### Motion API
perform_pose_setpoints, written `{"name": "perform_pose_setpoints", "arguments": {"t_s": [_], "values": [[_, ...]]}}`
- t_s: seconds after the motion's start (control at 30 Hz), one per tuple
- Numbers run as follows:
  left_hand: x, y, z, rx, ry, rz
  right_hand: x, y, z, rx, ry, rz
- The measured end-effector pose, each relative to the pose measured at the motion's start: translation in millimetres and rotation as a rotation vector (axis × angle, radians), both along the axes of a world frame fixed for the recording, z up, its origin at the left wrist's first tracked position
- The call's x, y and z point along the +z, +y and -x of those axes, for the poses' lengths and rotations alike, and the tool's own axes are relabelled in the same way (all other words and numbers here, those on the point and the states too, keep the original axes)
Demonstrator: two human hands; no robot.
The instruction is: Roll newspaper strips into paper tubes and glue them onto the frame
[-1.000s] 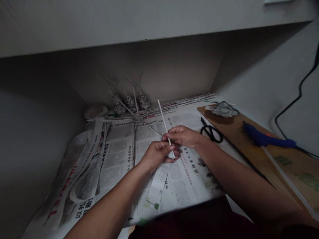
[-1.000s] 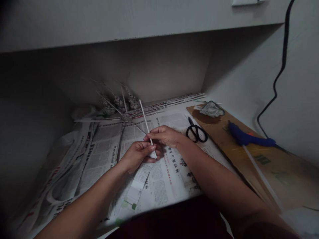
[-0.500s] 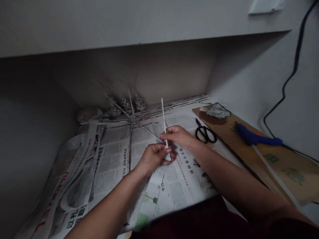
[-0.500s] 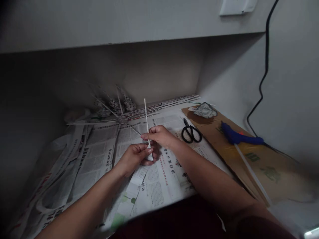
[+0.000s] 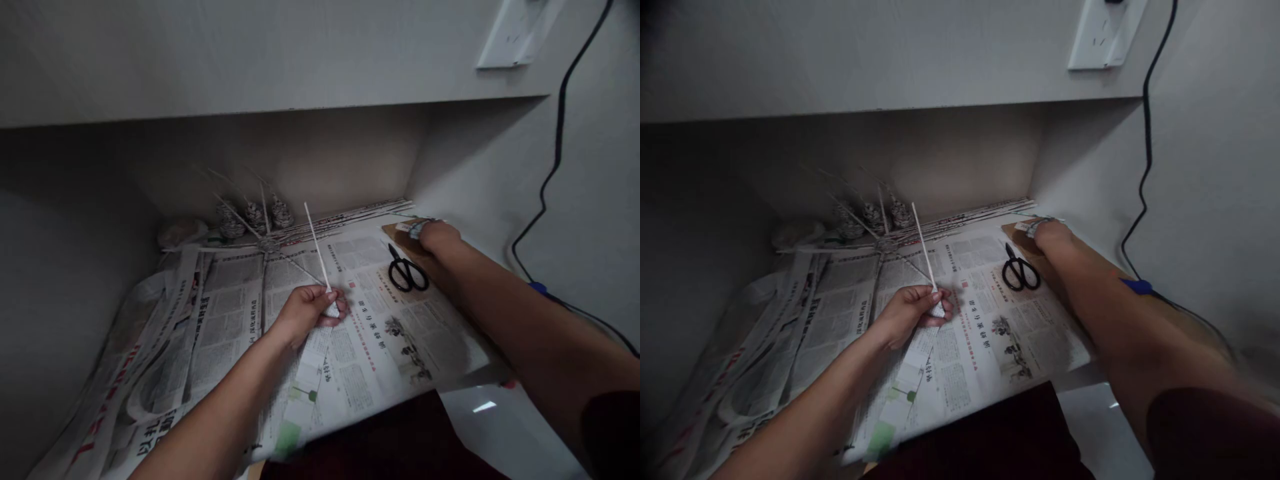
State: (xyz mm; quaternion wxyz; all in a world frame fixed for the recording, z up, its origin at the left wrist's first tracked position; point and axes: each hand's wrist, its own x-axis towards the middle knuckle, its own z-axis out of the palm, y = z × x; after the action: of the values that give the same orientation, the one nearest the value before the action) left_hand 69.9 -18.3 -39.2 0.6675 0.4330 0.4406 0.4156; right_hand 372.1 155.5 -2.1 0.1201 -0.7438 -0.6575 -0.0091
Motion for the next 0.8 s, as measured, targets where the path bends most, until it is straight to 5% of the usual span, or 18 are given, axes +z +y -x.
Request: {"name": "perform_pose_setpoints", "arguments": {"t_s": [0.17,0.43,0.53,0.6,0.7,0.8], "values": [[0.0,2,3,0.009,-0.011,-0.025,-10,-4,-12,0.002,-0.231,0.058],[-2.0,3,5,0.003,-0.039,-0.038,17,-3,10,-0.159,-0.128,-0.011],[-1.3,3,5,-0.015,-0.039,-0.037,25,-25,53,0.121,0.092,-0.159],[-0.4,2,5,-0.028,-0.040,-0.041,23,-45,89,0.302,0.205,-0.054],[0.3,1,5,-0.039,-0.029,-0.056,10,-73,133,0.694,0.853,0.489],[-0.9,1,5,-0.043,0.000,-0.067,-3,-89,155,0.783,1.121,0.668]]}}
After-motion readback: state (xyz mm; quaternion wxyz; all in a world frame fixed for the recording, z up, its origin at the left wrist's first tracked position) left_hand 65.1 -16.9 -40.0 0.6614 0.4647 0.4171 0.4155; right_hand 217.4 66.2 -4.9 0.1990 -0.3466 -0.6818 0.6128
